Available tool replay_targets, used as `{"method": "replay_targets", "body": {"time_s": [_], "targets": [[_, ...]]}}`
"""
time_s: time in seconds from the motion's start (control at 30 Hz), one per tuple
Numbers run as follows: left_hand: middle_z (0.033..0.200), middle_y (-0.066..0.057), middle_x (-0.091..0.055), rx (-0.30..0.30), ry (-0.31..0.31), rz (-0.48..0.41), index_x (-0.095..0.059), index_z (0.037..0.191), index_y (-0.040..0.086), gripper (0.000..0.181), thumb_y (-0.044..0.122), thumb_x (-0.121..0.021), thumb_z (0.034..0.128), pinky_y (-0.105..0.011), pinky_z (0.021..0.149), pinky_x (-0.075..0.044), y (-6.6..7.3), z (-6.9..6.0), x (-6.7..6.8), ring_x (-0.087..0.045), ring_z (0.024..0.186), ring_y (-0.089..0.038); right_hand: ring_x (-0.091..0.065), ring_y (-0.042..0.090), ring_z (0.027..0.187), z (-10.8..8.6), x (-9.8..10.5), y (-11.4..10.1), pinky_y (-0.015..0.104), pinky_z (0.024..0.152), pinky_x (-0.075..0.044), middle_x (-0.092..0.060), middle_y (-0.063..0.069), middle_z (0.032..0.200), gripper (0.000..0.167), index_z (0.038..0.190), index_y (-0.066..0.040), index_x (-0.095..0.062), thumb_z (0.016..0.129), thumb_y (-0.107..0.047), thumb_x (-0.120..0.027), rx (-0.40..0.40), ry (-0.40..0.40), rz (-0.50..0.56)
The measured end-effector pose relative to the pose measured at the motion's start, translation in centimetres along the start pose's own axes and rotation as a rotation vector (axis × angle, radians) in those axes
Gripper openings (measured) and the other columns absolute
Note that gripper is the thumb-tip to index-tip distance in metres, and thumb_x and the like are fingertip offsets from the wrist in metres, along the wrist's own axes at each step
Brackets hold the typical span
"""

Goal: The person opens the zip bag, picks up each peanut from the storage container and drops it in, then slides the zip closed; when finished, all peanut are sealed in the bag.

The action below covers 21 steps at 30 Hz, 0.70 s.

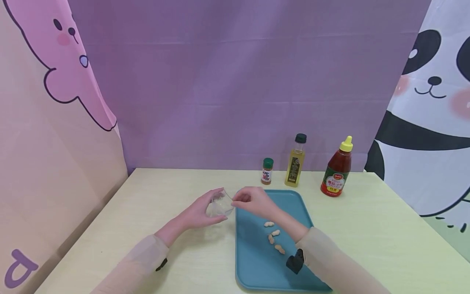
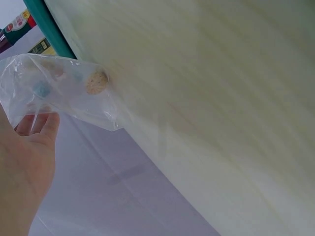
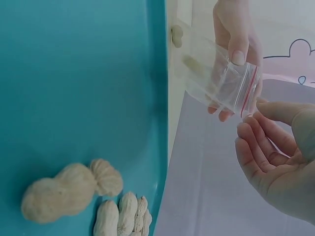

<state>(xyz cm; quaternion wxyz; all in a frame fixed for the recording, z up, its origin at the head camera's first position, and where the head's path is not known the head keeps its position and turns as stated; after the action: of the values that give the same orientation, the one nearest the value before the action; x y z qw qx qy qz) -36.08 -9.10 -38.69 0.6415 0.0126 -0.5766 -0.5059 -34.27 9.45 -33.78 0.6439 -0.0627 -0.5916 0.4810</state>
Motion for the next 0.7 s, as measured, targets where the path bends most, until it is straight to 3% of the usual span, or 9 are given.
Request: {"method": "replay_targets", "body": {"time_s": [0.43,0.7], "targets": [[0.14,-0.006,-0.046,0.023,-0.002,-0.018,-0.031,0.145,0.01,0.082,0.034,-0.074,0.0796,-0.043,0.104,-0.04,0.1,-0.1,-0.1,-0.046,0.126,-0.024,-0.063,0.01,0.075,-0.7,0.4,0.3,0.021,0.067,-0.052,-0.07,0.002,0.089,0.017,0.098,-0.006,-0.07,0.087,-0.019,-0.067,0.016,-0.003,-0.023],[0.137,-0.007,-0.049,0.012,-0.001,-0.007,-0.031,0.144,0.009,0.081,0.035,-0.073,0.0803,-0.042,0.105,-0.039,0.0,0.0,-0.1,-0.047,0.126,-0.025,-0.062,0.009,0.074,-3.5,1.7,0.2,0.019,0.066,-0.051,-0.069,0.001,0.088,0.017,0.097,-0.008,-0.069,0.086,-0.021,-0.068,0.009,-0.031,-0.054]]}}
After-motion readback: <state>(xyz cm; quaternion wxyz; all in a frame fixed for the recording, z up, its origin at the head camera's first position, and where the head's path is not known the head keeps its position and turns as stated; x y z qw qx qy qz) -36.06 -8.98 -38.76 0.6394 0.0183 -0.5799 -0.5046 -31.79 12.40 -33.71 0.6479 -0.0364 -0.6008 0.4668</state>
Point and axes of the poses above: each hand's wrist, its own z-axis towards the middle knuckle, its own x-axis out of the back of the hand, y = z × x, the point moved 4 cm from there along z, towards the middle knuckle
